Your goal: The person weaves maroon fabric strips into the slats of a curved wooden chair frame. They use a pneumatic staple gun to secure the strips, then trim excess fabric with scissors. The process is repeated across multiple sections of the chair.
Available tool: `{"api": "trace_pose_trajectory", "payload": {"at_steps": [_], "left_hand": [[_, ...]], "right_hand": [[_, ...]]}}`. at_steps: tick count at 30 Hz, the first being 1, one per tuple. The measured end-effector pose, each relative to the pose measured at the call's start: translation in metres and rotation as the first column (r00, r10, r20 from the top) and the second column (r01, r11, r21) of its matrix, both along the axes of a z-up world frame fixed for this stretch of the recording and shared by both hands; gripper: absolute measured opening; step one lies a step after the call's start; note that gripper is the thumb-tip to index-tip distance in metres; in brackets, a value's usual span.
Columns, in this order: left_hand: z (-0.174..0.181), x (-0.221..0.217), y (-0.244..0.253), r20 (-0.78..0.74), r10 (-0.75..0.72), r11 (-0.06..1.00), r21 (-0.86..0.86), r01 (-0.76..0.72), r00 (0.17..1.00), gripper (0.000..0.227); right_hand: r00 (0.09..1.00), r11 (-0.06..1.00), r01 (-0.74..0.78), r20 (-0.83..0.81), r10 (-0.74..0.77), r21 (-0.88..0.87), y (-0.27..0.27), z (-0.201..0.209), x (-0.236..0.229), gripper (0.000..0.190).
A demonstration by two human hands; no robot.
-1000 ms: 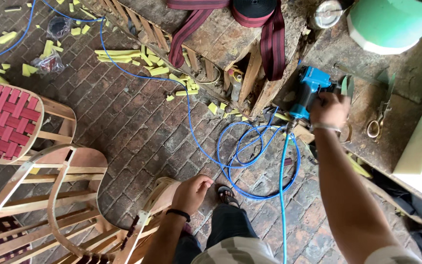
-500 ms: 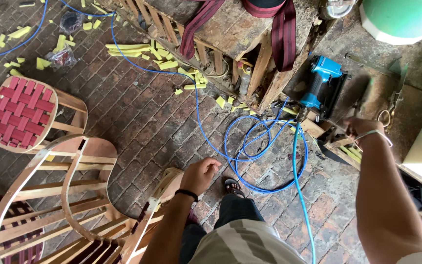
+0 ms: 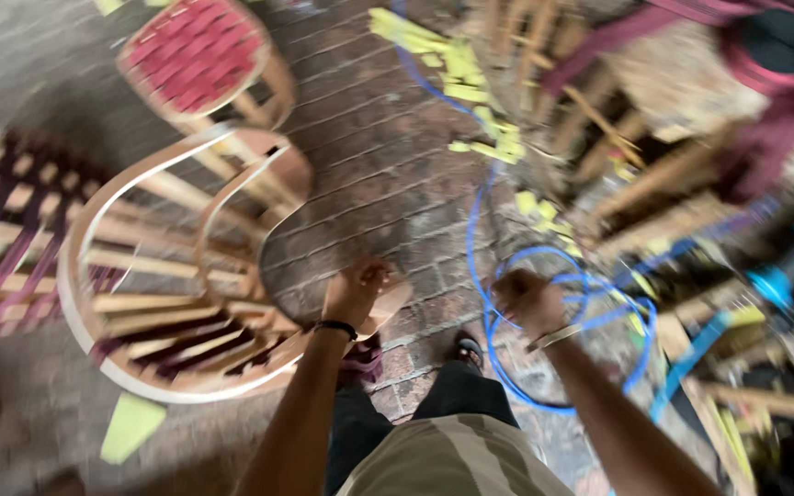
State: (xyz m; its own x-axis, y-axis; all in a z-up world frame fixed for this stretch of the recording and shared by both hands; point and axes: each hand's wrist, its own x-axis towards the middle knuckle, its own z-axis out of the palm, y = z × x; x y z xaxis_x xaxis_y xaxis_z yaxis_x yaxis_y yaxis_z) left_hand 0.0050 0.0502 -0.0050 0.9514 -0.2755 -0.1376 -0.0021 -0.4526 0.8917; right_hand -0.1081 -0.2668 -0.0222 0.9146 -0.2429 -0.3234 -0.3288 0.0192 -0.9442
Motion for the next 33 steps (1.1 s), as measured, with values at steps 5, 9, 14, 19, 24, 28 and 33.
{"api": "trace_pose_trajectory", "payload": {"at_steps": [5, 9, 14, 19, 24, 28, 33], "left_hand": [[-0.006, -0.011, 0.157, 0.093, 0.421, 0.901, 0.073, -0.428, 0.902, 0.022], [-0.019, -0.041, 0.285, 0.187, 0.679, 0.674, 0.224, -0.704, 0.710, 0.024], [-0.047, -0.063, 0.416, 0.084, 0.838, 0.515, 0.207, -0.832, 0.539, 0.037], [-0.097, -0.044, 0.503, -0.072, 0.813, 0.570, 0.305, -0.763, 0.578, 0.065], [-0.141, -0.010, 0.536, -0.199, 0.795, 0.607, 0.284, -0.743, 0.573, 0.086], [-0.141, 0.001, 0.550, -0.280, 0.714, 0.696, 0.384, -0.607, 0.642, 0.078], [-0.102, 0.008, 0.556, -0.512, 0.653, 0.757, 0.462, -0.463, 0.557, 0.030]], "right_hand": [[0.834, 0.850, -0.520, -0.164, 0.527, 0.088, 0.192, 0.012, 0.028, 0.046], [0.596, 0.682, -0.628, -0.333, 0.731, 0.375, 0.320, -0.005, 0.036, 0.039], [0.435, 0.529, -0.593, -0.311, 0.845, 0.607, 0.450, -0.055, 0.023, 0.046], [0.466, 0.461, -0.493, -0.224, 0.856, 0.738, 0.529, -0.093, 0.024, 0.046], [0.475, 0.476, -0.371, -0.278, 0.835, 0.797, 0.567, -0.100, 0.035, 0.045], [0.522, 0.346, -0.405, -0.097, 0.848, 0.846, 0.572, -0.107, 0.036, 0.049], [0.584, 0.386, -0.201, -0.207, 0.785, 0.900, 0.582, -0.127, 0.029, 0.043]]}}
